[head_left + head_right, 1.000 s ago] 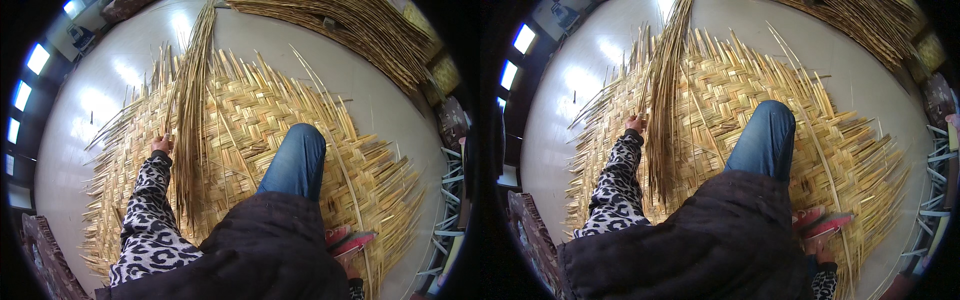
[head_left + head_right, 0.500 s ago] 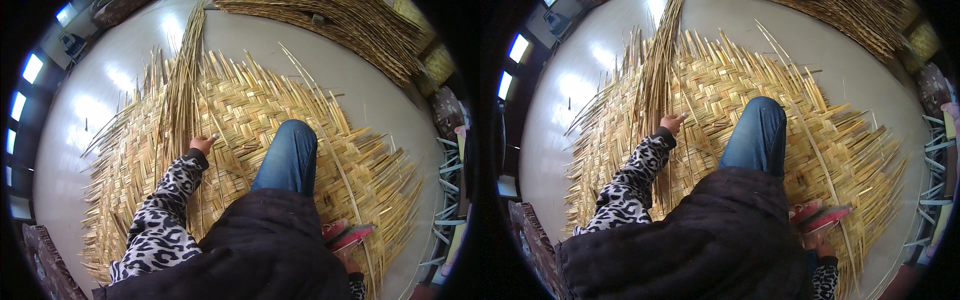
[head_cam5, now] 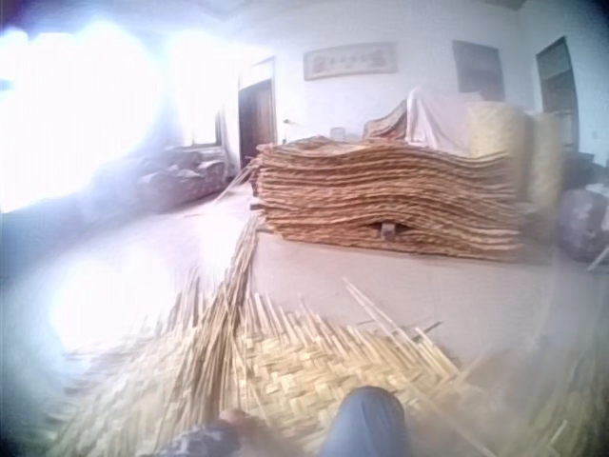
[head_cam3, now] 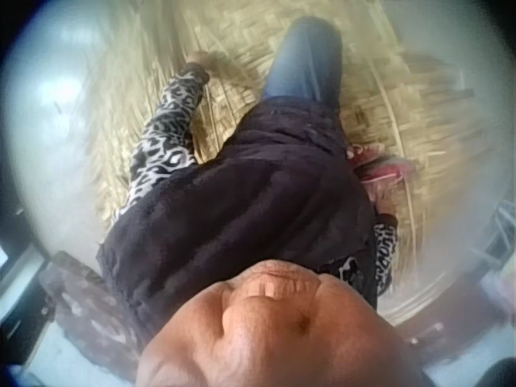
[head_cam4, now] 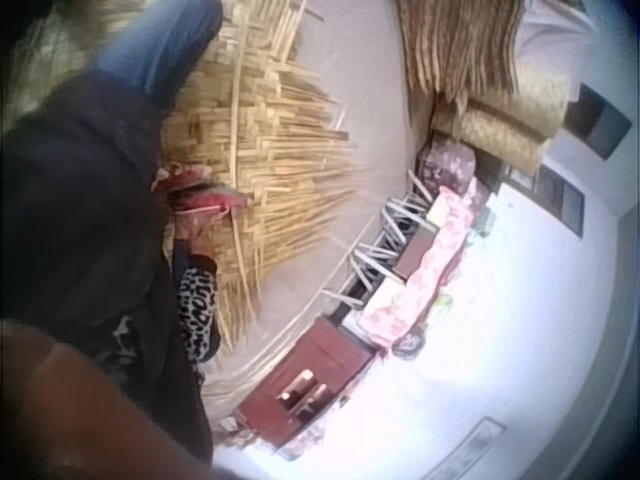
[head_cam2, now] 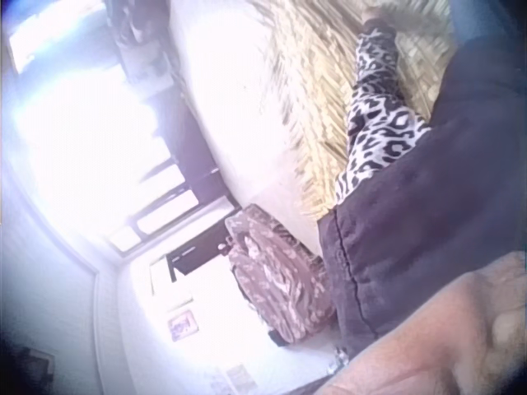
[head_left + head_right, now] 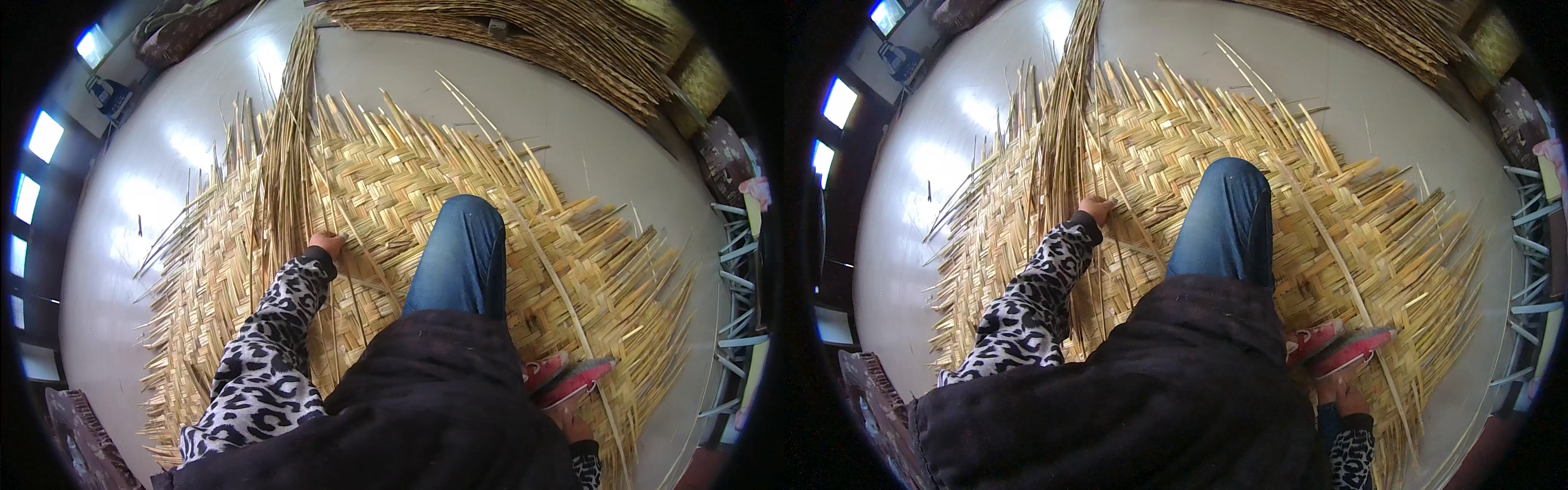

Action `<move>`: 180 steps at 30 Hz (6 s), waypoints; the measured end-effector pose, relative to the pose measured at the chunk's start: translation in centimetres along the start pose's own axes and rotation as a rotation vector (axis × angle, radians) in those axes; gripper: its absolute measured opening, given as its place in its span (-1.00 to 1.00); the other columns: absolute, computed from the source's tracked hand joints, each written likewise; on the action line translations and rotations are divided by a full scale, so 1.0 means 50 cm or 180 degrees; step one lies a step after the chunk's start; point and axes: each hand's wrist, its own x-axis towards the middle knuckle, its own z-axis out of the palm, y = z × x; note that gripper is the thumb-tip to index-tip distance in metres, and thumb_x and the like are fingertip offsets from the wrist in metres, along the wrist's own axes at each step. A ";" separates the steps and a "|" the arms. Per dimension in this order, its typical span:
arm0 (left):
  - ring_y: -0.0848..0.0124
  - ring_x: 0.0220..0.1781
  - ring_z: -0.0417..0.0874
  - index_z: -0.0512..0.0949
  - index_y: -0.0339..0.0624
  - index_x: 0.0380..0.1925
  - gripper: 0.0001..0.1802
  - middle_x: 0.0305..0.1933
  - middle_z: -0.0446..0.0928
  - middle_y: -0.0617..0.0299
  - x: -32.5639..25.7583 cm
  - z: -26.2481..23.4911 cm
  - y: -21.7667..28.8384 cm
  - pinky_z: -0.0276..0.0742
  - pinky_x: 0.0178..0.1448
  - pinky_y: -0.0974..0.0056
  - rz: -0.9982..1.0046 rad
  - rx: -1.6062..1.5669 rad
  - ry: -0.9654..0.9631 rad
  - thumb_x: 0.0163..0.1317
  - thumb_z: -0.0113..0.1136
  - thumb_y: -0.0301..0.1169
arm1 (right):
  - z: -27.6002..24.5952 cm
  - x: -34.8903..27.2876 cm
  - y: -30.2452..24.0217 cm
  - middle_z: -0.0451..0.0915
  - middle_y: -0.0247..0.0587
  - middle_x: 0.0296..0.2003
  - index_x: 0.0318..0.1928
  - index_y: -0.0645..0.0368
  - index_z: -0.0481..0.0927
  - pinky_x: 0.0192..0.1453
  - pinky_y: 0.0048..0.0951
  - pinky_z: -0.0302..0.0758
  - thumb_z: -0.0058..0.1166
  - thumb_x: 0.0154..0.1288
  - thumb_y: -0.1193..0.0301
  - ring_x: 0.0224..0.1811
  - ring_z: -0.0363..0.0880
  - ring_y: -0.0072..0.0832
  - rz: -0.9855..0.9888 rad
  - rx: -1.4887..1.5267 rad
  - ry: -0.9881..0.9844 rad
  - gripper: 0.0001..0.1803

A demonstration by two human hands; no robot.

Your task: The person sits on the floor and weaves a large mat using thin bamboo strips. They interlace the strips by hand, periodically adjusting the mat and adding new strips to continue the pattern.

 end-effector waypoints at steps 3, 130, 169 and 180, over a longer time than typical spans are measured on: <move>0.41 -0.65 0.48 0.52 -0.38 -0.21 -0.64 -0.58 0.49 0.20 -0.006 -0.005 0.024 0.38 -0.61 0.34 -0.0025 -0.1365 -0.0095 0.36 0.24 -0.22 | -0.003 -0.006 -0.010 0.59 0.36 -0.09 -0.02 0.26 0.64 0.07 0.09 0.45 -0.44 0.40 -0.28 -0.01 0.55 0.25 0.0074 -0.0051 -0.0007 -0.14; 0.56 -0.45 0.64 0.58 -0.27 -0.25 -0.78 -0.40 0.66 0.26 -0.599 0.770 0.562 0.51 -0.44 0.47 0.1627 0.1896 -0.5355 0.28 0.32 -0.32 | -0.202 0.069 -0.184 0.57 -0.36 -0.38 -0.11 0.16 0.55 -0.39 -0.55 0.47 0.22 0.37 0.33 -0.46 0.51 -0.57 -0.0686 0.6960 0.0167 -0.79; 0.23 -0.49 0.66 0.68 -0.29 -0.27 -0.69 -0.46 0.63 -0.01 -0.426 0.718 0.567 0.60 -0.34 0.14 0.3440 0.3767 -0.3546 0.22 0.30 -0.22 | -0.335 0.048 0.084 0.63 -0.19 -0.22 0.03 0.28 0.55 -0.14 -0.40 0.67 0.10 0.45 0.37 -0.25 0.69 -0.40 -0.0364 0.5130 0.3127 -0.73; 0.26 0.00 0.64 0.49 -0.35 0.08 -0.53 0.00 0.61 0.02 -0.695 0.747 0.540 0.54 0.11 0.21 0.3036 0.0535 -0.3983 0.35 0.24 -0.19 | -0.307 0.107 -0.058 0.62 -0.11 -0.19 -0.06 0.27 0.53 -0.04 -0.33 0.71 0.11 0.41 0.42 -0.09 0.68 -0.28 -0.0919 0.7620 0.2186 -0.80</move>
